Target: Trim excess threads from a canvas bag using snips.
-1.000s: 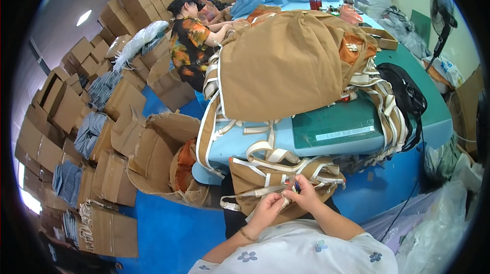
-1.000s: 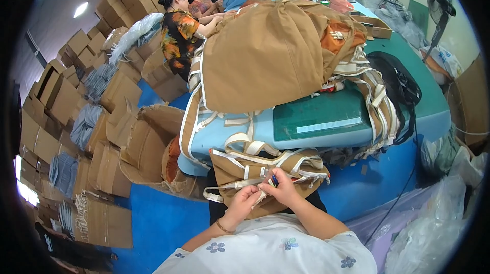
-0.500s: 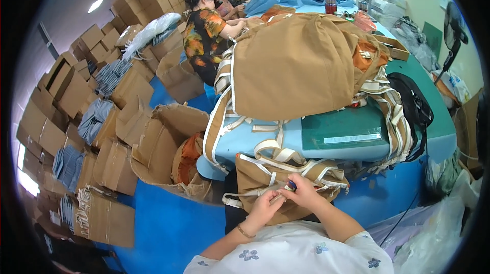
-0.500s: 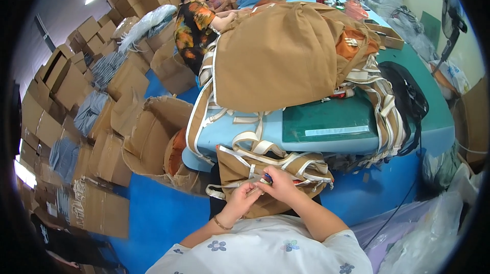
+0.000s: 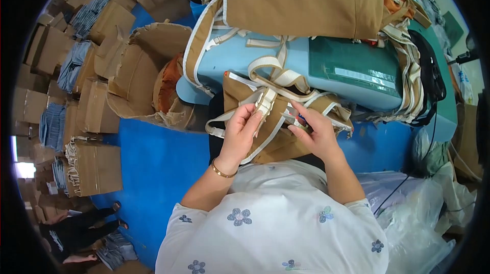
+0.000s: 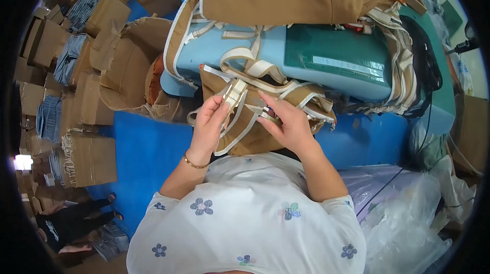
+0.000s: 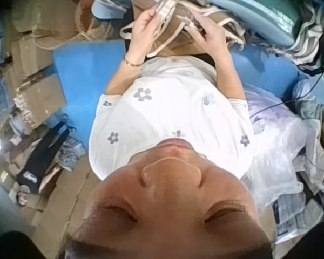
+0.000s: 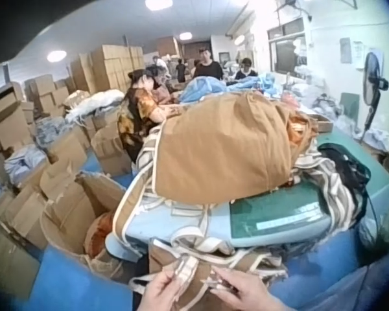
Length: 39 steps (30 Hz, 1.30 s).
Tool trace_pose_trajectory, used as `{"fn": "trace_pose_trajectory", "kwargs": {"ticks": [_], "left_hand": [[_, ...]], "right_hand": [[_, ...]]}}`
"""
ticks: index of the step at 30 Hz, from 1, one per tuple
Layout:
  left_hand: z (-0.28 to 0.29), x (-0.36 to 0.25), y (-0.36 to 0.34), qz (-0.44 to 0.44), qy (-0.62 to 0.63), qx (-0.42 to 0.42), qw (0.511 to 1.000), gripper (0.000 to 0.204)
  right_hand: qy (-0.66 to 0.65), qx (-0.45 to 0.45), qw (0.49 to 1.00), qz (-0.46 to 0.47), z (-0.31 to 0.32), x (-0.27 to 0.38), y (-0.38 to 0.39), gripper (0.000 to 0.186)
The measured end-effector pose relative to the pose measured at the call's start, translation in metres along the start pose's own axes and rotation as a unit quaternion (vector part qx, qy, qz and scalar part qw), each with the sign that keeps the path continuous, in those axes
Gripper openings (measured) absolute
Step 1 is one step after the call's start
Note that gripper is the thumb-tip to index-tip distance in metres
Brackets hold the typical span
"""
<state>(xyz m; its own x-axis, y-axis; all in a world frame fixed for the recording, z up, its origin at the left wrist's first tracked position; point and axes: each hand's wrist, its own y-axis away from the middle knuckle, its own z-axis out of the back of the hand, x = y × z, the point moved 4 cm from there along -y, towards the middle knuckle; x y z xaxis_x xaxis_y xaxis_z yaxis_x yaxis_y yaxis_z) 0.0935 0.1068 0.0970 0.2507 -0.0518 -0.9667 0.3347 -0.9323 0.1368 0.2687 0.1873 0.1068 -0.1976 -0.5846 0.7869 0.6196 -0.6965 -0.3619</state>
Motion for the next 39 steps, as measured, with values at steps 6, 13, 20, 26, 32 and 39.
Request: {"fn": "trace_pose_trajectory", "kwargs": {"ticks": [6,13,20,26,32,39], "left_hand": [[-0.001,0.008,0.011,-0.031,-0.066,0.007,0.997,0.017],[-0.004,0.011,0.016,-0.076,-0.13,0.017,0.988,0.018],[-0.007,0.008,0.017,-0.051,-0.107,0.024,0.993,0.017],[-0.011,0.01,0.017,-0.061,-0.1,0.02,0.993,0.017],[-0.01,0.012,0.019,-0.022,-0.089,0.027,0.995,0.017],[-0.003,0.018,0.014,0.019,-0.006,0.021,1.0,0.018]], "right_hand": [[0.055,0.024,0.998,-0.008,-0.011,0.0,0.01,0.057],[0.095,0.018,0.995,0.036,-0.018,0.004,0.007,0.053],[0.131,0.003,0.99,0.054,-0.021,0.001,0.006,0.051],[0.127,-0.006,0.99,0.057,-0.021,0.0,0.008,0.05],[0.148,-0.019,0.986,0.069,-0.021,-0.001,0.008,0.046],[0.089,-0.016,0.996,0.005,-0.014,-0.011,0.01,0.04]]}}
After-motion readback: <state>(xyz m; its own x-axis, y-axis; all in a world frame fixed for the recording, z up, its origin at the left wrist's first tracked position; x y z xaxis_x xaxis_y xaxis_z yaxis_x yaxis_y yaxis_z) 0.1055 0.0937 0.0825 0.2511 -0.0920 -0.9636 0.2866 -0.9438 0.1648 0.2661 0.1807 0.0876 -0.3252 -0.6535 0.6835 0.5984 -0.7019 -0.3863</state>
